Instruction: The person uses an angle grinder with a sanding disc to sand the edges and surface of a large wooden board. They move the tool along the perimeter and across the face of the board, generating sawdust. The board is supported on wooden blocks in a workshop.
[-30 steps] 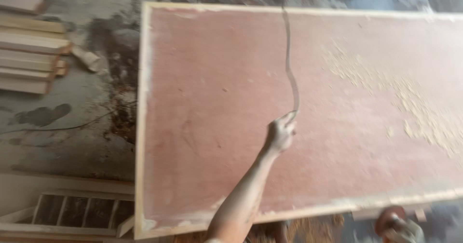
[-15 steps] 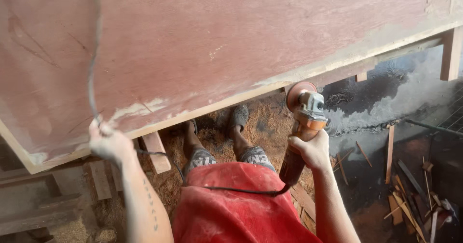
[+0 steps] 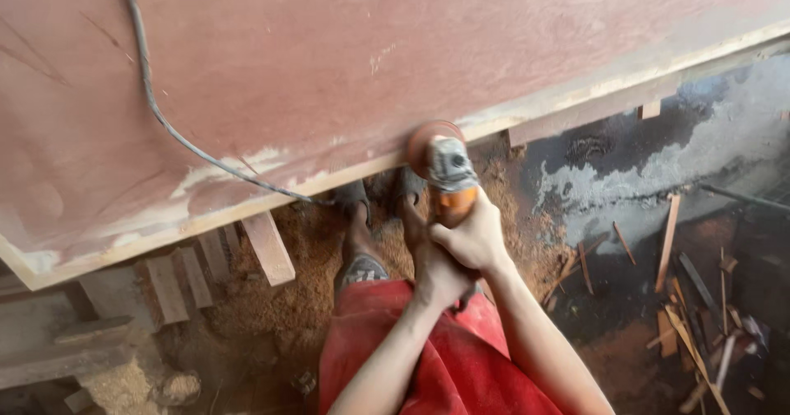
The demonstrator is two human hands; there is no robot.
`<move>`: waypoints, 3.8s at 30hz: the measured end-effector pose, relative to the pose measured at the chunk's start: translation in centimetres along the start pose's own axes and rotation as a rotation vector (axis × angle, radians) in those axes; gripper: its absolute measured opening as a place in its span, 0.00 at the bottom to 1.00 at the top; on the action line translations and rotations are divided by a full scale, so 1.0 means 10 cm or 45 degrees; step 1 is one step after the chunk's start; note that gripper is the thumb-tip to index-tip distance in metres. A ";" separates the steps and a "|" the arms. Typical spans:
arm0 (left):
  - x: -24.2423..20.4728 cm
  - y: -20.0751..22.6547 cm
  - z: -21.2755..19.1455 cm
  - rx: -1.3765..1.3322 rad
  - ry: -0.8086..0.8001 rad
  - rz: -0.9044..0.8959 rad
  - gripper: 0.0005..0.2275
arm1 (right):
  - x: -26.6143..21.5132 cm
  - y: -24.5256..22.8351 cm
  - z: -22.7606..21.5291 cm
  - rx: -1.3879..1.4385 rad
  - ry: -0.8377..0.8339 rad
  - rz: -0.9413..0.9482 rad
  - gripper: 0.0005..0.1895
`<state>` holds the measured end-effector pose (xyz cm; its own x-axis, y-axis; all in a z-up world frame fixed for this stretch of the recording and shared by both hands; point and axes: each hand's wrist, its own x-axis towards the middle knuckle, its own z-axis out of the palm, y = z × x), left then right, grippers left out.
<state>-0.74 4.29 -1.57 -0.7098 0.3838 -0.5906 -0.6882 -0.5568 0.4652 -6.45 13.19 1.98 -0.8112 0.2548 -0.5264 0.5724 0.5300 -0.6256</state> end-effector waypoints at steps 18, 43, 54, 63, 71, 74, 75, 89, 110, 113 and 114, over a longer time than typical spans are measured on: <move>1.04 -0.56 1.32 1.414 -0.208 -0.181 0.27 | 0.70 0.81 -1.43 -0.209 0.170 0.284 0.27; 0.14 0.15 -0.15 1.209 0.173 -0.215 0.35 | 0.13 -0.12 0.10 -0.079 -0.023 0.180 0.32; 0.39 0.13 0.26 0.757 -0.096 -0.219 0.18 | 0.17 0.20 -0.20 -0.009 0.104 0.162 0.29; 0.25 -0.03 0.03 1.182 -0.075 0.085 0.22 | 0.13 0.10 -0.03 -0.034 0.078 0.097 0.33; 0.58 -0.50 0.56 1.445 -0.133 0.071 0.20 | 0.34 0.42 -0.70 -0.095 0.099 0.253 0.34; 0.92 -0.49 0.99 1.424 -0.218 -0.239 0.26 | 0.57 0.61 -1.15 -0.121 0.176 0.314 0.30; 1.01 -0.50 1.15 1.418 -0.222 -0.210 0.28 | 0.63 0.70 -1.29 -0.142 0.187 0.344 0.27; 2.10 -0.92 2.18 1.633 -0.493 -0.102 0.30 | 1.37 1.45 -2.43 0.079 0.386 0.460 0.14; 0.31 0.10 0.05 1.465 0.265 0.489 0.35 | 0.29 -0.04 -0.09 -0.068 -0.007 0.103 0.33; 0.13 0.06 -0.21 1.106 0.254 -0.156 0.31 | 0.17 -0.19 0.14 -0.093 -0.121 0.140 0.33; 0.10 0.00 -0.27 1.120 0.240 0.041 0.25 | 0.15 -0.23 0.19 -0.101 -0.161 0.152 0.32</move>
<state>-1.05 2.67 -3.93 -0.7474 0.2072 -0.6312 -0.5900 0.2295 0.7741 -8.73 10.78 1.57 -0.7136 0.2184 -0.6657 0.6485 0.5653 -0.5097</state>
